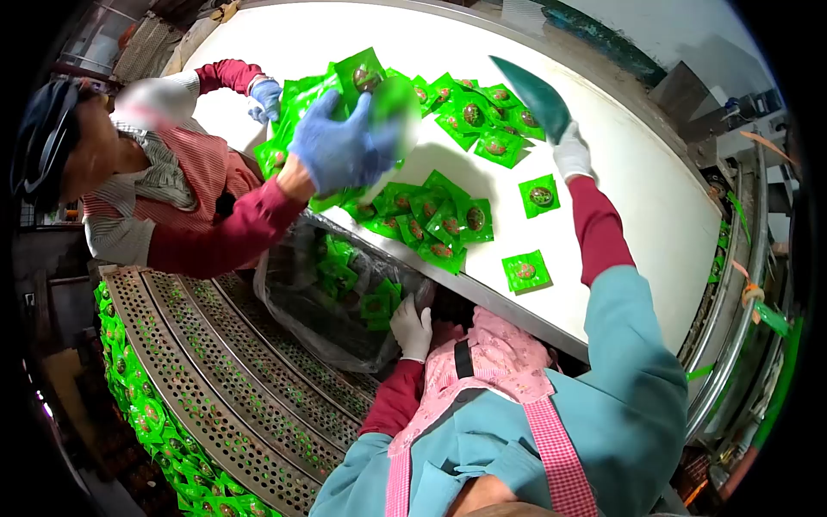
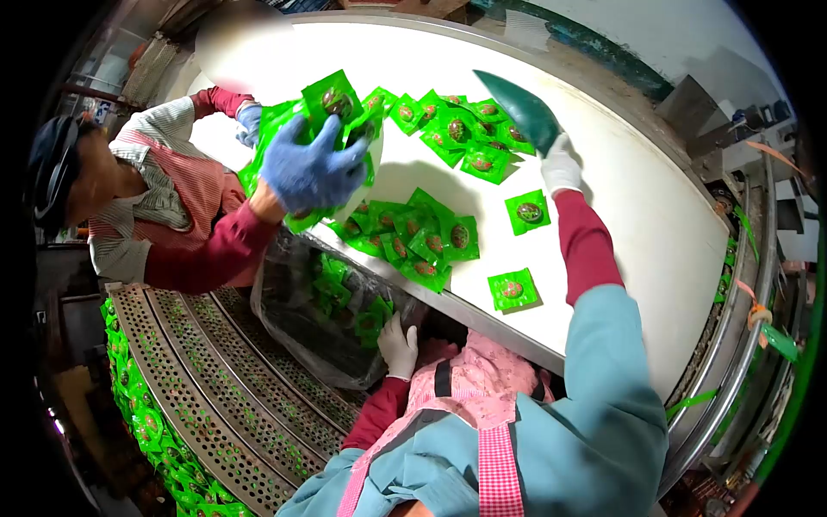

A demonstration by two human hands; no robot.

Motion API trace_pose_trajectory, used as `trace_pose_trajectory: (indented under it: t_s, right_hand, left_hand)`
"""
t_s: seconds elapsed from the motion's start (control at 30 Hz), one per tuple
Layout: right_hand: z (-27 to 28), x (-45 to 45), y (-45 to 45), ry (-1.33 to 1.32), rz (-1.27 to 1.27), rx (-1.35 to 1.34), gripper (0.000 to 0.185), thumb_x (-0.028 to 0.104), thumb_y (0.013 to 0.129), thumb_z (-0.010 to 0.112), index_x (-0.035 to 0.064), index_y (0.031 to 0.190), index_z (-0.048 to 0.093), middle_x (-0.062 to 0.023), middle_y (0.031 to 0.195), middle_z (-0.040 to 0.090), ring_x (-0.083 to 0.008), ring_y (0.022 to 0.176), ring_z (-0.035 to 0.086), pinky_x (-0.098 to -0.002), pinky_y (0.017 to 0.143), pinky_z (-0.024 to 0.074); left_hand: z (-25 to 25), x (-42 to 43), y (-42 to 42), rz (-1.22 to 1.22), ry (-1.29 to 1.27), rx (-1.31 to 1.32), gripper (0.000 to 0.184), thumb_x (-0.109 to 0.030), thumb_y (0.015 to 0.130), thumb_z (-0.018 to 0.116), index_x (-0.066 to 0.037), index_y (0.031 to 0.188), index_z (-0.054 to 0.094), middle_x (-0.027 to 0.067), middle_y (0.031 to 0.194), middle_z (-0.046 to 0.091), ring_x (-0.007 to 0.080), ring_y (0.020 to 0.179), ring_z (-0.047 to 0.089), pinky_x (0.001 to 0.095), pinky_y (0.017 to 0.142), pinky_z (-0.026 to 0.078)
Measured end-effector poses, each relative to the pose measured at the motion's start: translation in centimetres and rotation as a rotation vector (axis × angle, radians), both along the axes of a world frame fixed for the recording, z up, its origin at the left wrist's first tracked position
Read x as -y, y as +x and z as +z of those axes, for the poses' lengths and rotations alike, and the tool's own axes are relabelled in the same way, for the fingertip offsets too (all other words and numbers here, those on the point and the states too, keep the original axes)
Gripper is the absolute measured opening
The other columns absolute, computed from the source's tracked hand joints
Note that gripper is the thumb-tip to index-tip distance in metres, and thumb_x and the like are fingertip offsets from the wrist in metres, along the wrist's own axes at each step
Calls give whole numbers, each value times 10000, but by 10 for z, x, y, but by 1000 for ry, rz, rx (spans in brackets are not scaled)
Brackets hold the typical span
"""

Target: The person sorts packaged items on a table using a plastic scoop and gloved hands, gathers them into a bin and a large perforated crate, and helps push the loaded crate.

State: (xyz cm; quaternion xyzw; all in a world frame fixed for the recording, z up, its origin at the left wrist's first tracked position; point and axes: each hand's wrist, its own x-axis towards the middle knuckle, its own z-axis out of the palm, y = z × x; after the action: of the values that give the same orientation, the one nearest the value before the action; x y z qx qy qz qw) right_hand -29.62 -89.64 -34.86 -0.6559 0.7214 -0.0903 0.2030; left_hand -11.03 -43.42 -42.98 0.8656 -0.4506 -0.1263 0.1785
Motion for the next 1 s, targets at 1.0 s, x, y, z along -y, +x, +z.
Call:
trace_pose_trajectory:
  t_s: [1.0]
  right_hand:
    - [30, -77, 82, 120, 1188, -198, 731, 116, 851, 493, 28, 1459, 98, -257, 854, 638, -419, 674, 632, -499, 609, 515]
  left_hand:
    - [28, 220, 255, 62, -501, -37, 466, -353, 954, 463, -10, 1259, 541, 235, 1316, 487, 381, 1243, 424, 431, 1065, 322]
